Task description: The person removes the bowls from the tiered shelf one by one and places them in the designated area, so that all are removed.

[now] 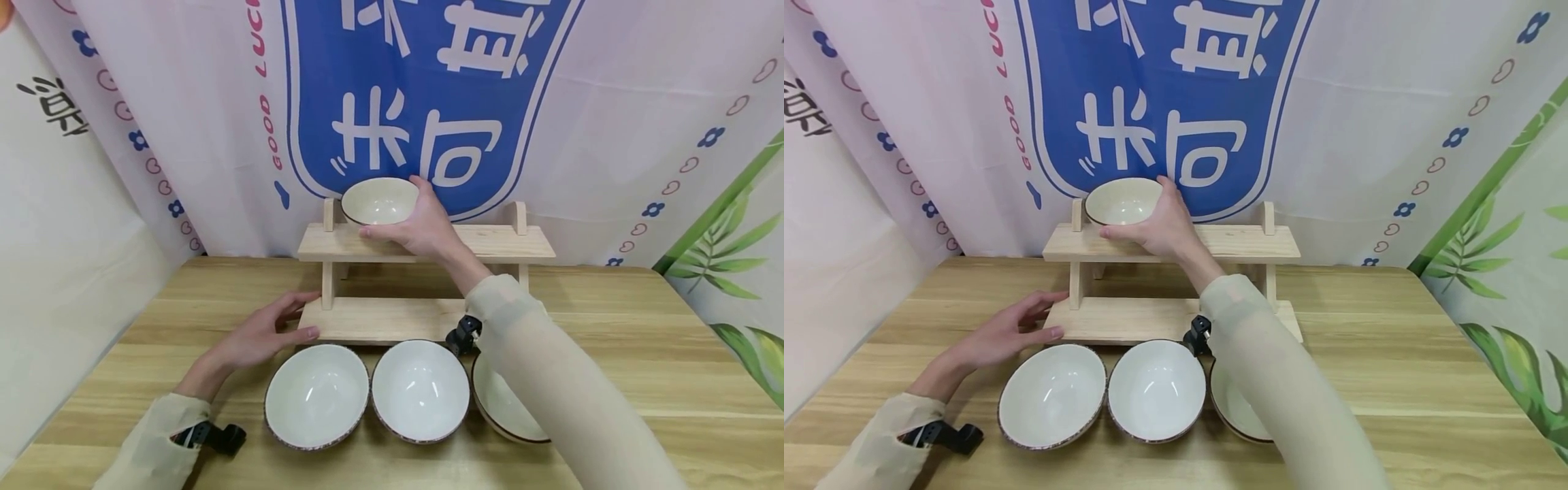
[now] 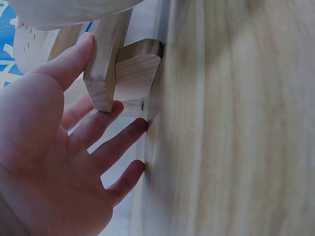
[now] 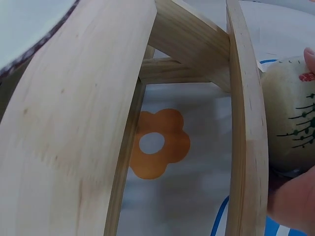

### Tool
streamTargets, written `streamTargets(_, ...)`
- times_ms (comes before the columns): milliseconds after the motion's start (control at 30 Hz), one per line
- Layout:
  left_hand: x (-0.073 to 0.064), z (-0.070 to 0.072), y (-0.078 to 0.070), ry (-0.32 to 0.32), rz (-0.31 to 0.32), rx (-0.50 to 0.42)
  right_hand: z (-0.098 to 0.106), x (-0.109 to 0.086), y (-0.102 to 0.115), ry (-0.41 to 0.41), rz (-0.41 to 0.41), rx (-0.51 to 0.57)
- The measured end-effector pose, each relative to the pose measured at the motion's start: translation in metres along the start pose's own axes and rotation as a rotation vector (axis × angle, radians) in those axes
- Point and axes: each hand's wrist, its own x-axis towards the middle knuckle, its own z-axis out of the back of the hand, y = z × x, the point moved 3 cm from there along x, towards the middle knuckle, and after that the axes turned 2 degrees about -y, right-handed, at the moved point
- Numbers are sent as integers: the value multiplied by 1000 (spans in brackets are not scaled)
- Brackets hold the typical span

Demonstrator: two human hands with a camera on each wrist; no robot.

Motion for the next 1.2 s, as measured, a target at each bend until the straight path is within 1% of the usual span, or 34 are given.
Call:
streamTargets(167, 0, 0, 1, 2, 0, -9, 7, -4, -2, -3, 15, -3)
streamTargets(433, -1, 1, 1, -1, -5, -16, 15, -13, -4, 28, 13, 21)
streamTargets(800, 0, 1, 0, 0, -5, -6, 33, -35, -7, 66, 7, 51)
streamTargets(933, 0, 0, 0, 0, -11, -7, 43, -45, -10, 75, 10, 38)
streamTargets(1200, 0, 1, 1, 3, -14, -11, 65, -65, -18, 64, 7, -16)
